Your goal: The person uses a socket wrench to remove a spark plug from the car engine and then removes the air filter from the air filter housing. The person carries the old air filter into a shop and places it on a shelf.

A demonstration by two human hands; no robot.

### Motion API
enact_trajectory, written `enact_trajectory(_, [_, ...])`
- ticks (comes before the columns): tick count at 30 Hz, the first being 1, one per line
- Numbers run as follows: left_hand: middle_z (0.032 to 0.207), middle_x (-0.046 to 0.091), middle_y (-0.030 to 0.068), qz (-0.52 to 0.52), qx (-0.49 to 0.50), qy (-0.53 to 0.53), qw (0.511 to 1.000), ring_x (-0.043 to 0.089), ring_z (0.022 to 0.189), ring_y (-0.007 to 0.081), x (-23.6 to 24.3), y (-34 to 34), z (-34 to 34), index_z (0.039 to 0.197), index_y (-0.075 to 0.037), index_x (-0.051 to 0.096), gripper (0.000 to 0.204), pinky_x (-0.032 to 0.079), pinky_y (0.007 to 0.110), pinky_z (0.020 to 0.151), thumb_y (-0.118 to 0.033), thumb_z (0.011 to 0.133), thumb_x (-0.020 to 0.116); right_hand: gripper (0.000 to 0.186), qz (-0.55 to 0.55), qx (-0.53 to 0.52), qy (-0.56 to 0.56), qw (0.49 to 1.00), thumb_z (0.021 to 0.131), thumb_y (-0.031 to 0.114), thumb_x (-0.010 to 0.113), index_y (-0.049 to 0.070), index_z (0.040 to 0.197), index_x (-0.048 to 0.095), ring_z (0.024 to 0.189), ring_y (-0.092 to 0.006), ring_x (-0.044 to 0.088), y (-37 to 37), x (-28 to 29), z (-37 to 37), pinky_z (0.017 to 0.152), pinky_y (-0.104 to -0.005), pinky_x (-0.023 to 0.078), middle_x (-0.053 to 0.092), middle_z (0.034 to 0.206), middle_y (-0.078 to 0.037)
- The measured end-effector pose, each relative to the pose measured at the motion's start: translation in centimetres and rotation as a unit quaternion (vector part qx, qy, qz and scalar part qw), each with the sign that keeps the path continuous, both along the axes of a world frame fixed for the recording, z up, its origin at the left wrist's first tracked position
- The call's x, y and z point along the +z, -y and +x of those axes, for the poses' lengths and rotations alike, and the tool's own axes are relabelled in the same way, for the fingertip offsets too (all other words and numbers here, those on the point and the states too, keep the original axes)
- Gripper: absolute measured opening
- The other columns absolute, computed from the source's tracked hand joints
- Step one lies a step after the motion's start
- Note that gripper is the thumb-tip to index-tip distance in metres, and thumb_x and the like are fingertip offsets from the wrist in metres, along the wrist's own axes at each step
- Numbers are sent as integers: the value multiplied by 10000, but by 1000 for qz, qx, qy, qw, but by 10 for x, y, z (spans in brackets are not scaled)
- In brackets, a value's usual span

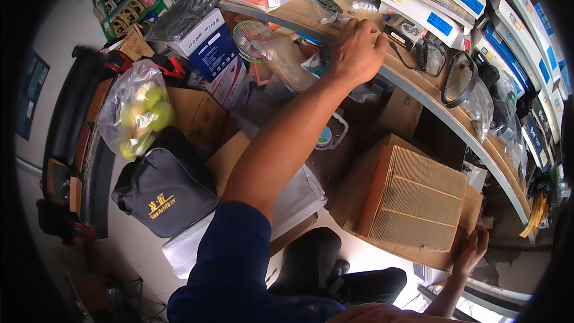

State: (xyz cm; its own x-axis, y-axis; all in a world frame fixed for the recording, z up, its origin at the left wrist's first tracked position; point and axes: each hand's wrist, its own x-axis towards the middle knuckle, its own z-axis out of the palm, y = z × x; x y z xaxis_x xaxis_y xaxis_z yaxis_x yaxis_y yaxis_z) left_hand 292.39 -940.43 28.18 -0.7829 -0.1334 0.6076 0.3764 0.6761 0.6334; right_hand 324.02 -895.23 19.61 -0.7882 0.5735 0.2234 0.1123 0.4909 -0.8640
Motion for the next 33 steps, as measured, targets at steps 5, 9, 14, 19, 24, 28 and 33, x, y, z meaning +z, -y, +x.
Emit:
enact_trajectory(5, [1117,642,190,-73,-1,-35,997,599,1066,382,-31,-10,-9,1033,-27,653,322,470,458,927,-326,921,607,76,-98,14,-40,994,958,104,555,76,1007,605,507,8,295,-18,-4,19,437,-183,199,442,674,78])
enact_trajectory(9, [983,703,183,-32,-87,-21,995,669,938,373,-23,27,-20,1017,-71,705,297,508,430,860,-334,911,618,75,-106,-4,-66,992,952,92,548,70,999,602,510,2,296,0,-7,5,435,-186,197,432,671,74])
enact_trajectory(14, [1010,699,100,268,-334,79,900,665,980,200,-41,52,-45,1122,34,646,345,523,317,902,-245,1001,484,105,-129,10,-72,989,963,100,530,52,1009,612,527,-8,286,-15,-10,11,471,-187,199,434,667,67])
enact_trajectory(19, [1018,712,107,136,-264,14,955,667,985,208,-43,58,-33,1081,13,675,343,508,331,902,-248,1003,466,120,-120,19,-51,991,967,103,527,47,1023,618,543,-10,299,-12,-8,15,489,-185,216,430,675,65])
enact_trajectory(24, [1112,667,184,-86,-134,-68,985,621,1089,333,-28,41,-3,1133,-57,681,303,475,438,962,-254,922,588,131,-121,12,-62,991,971,87,510,34,1030,615,556,-16,306,-13,-15,18,495,-184,236,434,702,57])
enact_trajectory(28, [922,641,130,-112,16,-196,974,618,928,333,-59,2,2,869,-40,657,214,526,452,850,-244,851,594,97,-72,9,-53,996,961,89,508,46,968,595,540,-14,319,-10,-12,14,485,-179,240,448,720,51])
enact_trajectory(33, [844,610,104,-78,6,-274,959,603,865,298,-68,2,-8,757,-61,628,149,522,448,791,-203,800,627,64,-67,2,-52,996,931,85,539,84,926,603,500,-7,312,-4,-12,9,433,-191,227,414,624,78])
